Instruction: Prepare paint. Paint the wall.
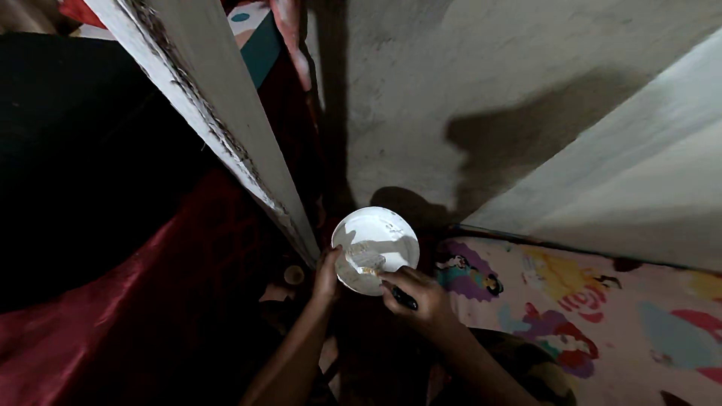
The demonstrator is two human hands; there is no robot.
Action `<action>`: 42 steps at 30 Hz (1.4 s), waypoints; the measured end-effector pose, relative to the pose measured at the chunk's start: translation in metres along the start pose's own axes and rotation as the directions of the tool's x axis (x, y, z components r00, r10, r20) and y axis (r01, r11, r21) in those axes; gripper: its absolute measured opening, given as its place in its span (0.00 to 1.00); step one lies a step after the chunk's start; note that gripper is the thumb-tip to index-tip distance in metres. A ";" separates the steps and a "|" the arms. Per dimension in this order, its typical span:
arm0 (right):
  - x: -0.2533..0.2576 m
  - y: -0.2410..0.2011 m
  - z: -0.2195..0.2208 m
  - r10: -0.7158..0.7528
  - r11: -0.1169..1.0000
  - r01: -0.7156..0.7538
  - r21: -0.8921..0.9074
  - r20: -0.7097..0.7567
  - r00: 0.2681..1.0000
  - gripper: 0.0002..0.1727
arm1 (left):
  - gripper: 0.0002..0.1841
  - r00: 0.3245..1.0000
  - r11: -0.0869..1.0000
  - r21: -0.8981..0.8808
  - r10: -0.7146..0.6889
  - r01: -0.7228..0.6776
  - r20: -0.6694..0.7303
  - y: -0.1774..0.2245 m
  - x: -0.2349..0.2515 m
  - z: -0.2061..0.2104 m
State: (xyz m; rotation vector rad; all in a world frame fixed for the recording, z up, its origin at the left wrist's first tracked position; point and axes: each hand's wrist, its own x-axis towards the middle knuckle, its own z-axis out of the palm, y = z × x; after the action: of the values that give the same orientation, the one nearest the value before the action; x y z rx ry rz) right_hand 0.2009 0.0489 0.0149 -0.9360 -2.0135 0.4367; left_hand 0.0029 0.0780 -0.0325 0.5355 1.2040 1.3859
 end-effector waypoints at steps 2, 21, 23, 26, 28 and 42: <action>-0.004 -0.004 -0.004 -0.013 1.000 0.013 -0.016 0.021 1.000 0.13 | 0.23 1.000 1.000 -0.006 0.006 -0.006 -0.019 0.001 0.002 -0.001; 0.011 0.019 -0.012 0.114 0.937 -0.140 -0.321 -0.098 0.989 0.18 | 0.22 0.996 0.998 0.043 0.051 -0.048 -0.079 -0.003 0.003 0.002; 0.004 0.003 -0.012 0.095 0.941 -0.115 -0.317 -0.078 0.992 0.18 | 0.22 0.994 0.998 0.048 0.050 -0.046 -0.099 -0.003 0.003 0.001; 0.001 -0.014 -0.014 0.084 0.971 -0.098 -0.219 -0.071 0.994 0.16 | 0.20 0.992 0.998 0.054 0.021 -0.014 -0.124 -0.001 0.002 0.004; 0.005 -0.012 -0.020 0.079 0.986 -0.093 -0.136 -0.104 0.991 0.15 | 0.20 0.993 0.999 0.050 -0.012 0.018 -0.114 -0.002 0.001 0.004; 0.024 0.017 -0.037 0.575 0.801 -0.500 0.329 -0.193 0.795 0.12 | 0.19 0.979 0.978 -0.031 -0.205 0.205 0.012 0.001 -0.002 0.008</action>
State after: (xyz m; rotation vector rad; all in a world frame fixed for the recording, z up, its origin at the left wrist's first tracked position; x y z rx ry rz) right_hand 0.2301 0.0773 0.0393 -1.3245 -1.3562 0.8129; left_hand 0.0096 0.0791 -0.0281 0.3826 1.1927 1.2243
